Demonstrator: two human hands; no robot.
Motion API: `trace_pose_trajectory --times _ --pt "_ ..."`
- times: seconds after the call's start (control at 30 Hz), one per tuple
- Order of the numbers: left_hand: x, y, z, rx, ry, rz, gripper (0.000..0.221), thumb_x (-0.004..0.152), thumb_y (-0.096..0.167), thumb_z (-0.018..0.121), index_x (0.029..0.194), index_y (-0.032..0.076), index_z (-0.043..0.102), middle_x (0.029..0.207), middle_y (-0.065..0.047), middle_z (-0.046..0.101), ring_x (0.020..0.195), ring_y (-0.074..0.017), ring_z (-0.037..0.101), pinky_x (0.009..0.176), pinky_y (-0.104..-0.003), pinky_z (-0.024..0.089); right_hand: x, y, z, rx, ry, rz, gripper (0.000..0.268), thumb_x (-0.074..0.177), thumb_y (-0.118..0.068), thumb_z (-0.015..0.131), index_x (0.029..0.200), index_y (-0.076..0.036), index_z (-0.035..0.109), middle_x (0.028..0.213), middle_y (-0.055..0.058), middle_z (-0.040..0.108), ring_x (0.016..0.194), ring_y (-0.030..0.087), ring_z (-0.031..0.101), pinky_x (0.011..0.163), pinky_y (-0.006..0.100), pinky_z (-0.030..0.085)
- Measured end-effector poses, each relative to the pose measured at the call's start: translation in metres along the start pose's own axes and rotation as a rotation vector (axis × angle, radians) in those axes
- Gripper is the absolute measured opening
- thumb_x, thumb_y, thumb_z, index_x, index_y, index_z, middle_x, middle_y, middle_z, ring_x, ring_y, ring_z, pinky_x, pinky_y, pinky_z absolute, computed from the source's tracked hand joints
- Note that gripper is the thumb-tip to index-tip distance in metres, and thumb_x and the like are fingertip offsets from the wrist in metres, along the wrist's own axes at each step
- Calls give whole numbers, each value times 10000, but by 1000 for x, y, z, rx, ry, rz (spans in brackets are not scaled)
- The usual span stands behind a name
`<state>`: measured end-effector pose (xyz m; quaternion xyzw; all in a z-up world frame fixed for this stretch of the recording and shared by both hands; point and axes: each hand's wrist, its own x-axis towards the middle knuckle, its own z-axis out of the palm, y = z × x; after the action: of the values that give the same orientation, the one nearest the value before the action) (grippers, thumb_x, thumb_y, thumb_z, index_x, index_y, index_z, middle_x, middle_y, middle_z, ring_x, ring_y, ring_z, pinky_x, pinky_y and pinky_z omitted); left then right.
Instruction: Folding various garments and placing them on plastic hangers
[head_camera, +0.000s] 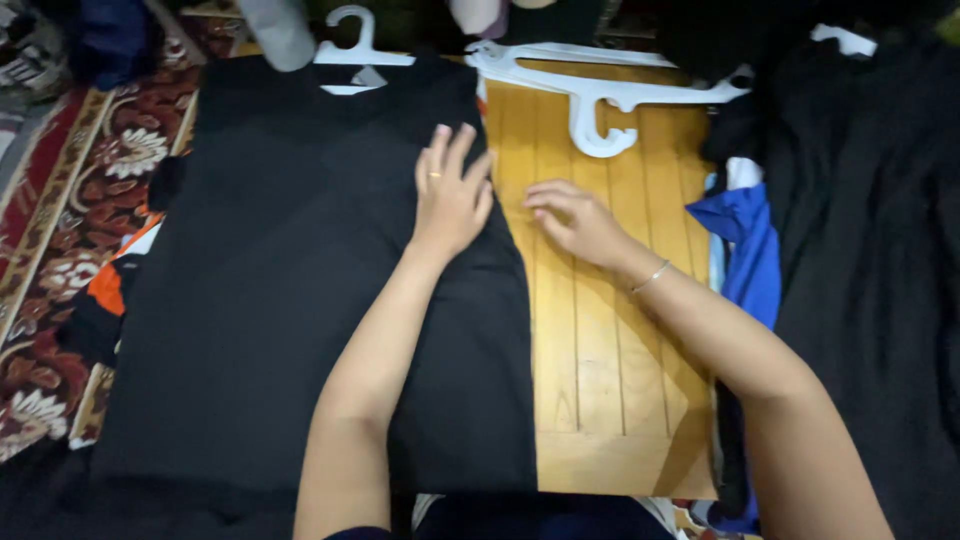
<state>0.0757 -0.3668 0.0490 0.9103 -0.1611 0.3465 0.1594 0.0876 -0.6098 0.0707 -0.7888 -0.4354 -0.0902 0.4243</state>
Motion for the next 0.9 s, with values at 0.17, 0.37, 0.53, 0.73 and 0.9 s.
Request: trace_pose_trajectory --times 0.17,0.37,0.53,0.73,0.9 --pt "-2 56 34 -128 -57 264 396 917 261 697 1310 214 691 1502 -110 510 1483 -395 343 1141 -557 350 -45 34 -72 -170 111 41 211 931 -21 695 1123 -91 749 1239 113 708 1195 368 659 986 496 527" --pt "36 139 71 -308 -212 398 397 908 211 699 1305 203 688 1443 -113 555 1449 -384 407 1098 -539 433 -113 48 -173 -496 304 166 211 925 12 708 1120 -60 743 1251 152 681 1167 407 644 959 504 526" --pt "69 245 130 -453 -204 502 464 948 244 666 1405 195 598 1455 -121 541 1453 -374 422 1103 -535 456 -181 52 -229 -638 426 429 277 967 -5 699 1242 -24 714 1320 189 626 1229 433 601 996 536 507" --pt "81 352 195 -491 -369 457 561 995 403 578 1485 135 528 1549 -122 518 1502 -299 416 1229 -535 335 -255 91 -259 -764 226 834 484 1111 -266 541 1515 0 539 1544 291 476 1443 476 405 1127 677 323" --pt "94 388 227 -275 -428 256 665 896 340 645 1433 -36 531 1556 -252 457 1516 -351 360 1268 -566 177 -240 83 -268 -736 116 915 518 1128 -315 461 1570 -46 458 1651 252 333 1535 411 284 1230 627 181"
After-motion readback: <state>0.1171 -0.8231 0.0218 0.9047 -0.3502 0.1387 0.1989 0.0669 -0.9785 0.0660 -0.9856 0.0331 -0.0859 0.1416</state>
